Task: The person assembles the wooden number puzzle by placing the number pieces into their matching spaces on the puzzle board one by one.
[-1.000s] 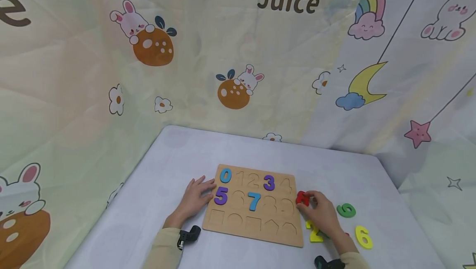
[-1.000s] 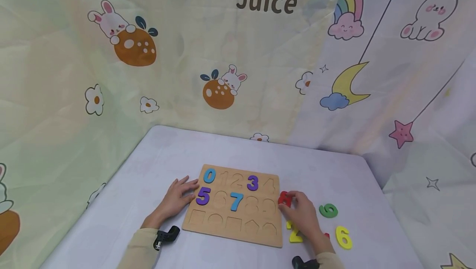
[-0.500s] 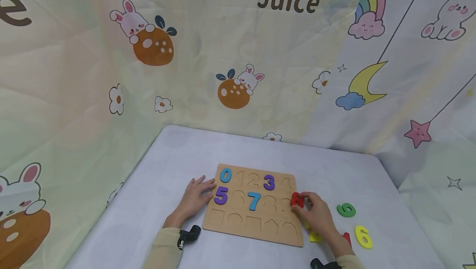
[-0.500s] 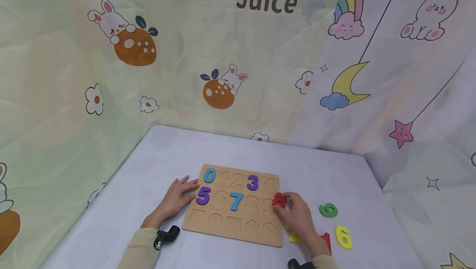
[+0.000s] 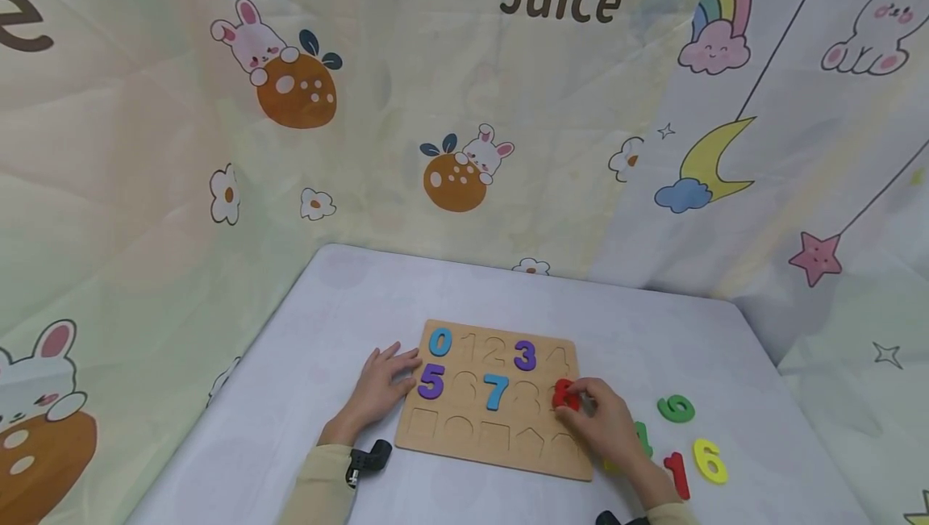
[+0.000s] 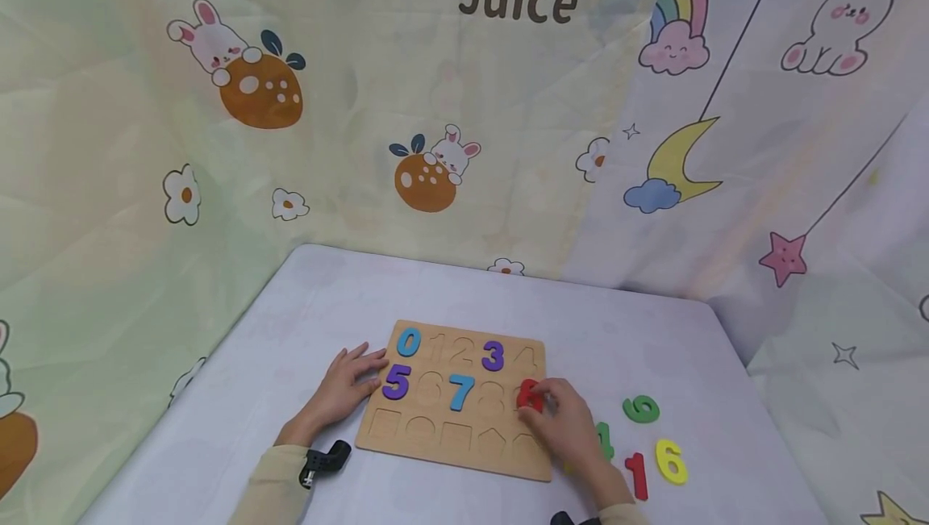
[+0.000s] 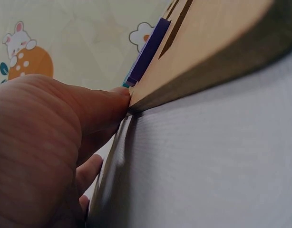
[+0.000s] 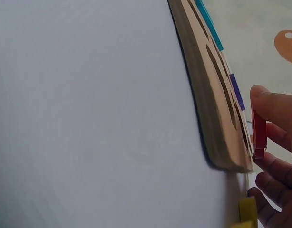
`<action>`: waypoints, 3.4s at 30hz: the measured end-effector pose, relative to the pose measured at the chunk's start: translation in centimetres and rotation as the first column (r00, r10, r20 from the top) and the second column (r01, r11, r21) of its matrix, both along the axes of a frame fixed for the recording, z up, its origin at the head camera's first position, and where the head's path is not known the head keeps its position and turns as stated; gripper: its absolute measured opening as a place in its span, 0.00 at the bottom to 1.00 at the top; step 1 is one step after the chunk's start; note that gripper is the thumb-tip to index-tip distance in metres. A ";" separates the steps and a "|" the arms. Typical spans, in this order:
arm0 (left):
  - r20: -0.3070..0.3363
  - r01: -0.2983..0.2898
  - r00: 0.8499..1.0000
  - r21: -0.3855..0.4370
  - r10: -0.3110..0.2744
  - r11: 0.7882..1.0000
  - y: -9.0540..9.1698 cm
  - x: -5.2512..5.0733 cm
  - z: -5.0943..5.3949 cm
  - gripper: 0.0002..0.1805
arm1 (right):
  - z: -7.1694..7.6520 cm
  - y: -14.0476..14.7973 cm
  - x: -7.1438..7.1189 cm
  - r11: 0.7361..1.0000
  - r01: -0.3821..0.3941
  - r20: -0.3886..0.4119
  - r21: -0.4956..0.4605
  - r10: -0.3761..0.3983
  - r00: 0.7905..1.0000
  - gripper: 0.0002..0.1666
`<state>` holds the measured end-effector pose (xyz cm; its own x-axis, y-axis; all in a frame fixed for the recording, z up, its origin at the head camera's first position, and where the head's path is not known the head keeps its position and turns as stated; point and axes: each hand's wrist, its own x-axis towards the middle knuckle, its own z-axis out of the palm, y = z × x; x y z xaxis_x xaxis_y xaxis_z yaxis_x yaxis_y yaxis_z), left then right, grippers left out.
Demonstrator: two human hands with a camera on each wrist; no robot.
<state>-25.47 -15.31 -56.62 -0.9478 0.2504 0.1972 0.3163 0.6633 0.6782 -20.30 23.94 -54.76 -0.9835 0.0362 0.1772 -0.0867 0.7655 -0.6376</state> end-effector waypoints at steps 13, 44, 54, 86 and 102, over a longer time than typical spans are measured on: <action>0.007 0.001 1.000 0.001 -0.001 1.000 0.0 0.0 0.1 0.18 | -0.5 -1.7 0.3 0.999 -0.011 -0.001 -0.041 0.011 1.000 0.20; 0.013 -0.011 1.000 -0.010 0.011 1.000 0.1 0.1 0.3 0.19 | -1.2 -4.1 0.1 0.997 -0.075 -0.129 -0.035 0.070 0.989 0.18; 0.007 -0.014 1.000 -0.008 0.014 1.000 0.1 0.0 0.1 0.19 | -1.4 -5.2 0.1 0.996 -0.091 -0.128 0.009 0.091 0.987 0.18; 0.007 0.001 1.000 -0.008 -0.001 1.000 -0.1 0.1 0.2 0.19 | -1.8 -5.8 0.3 0.994 -0.057 -0.180 -0.090 0.040 0.983 0.12; 0.010 0.011 1.000 0.006 -0.011 1.000 0.2 0.1 0.0 0.19 | -1.7 -4.5 1.2 0.988 0.046 -0.243 -0.148 -0.082 0.967 0.09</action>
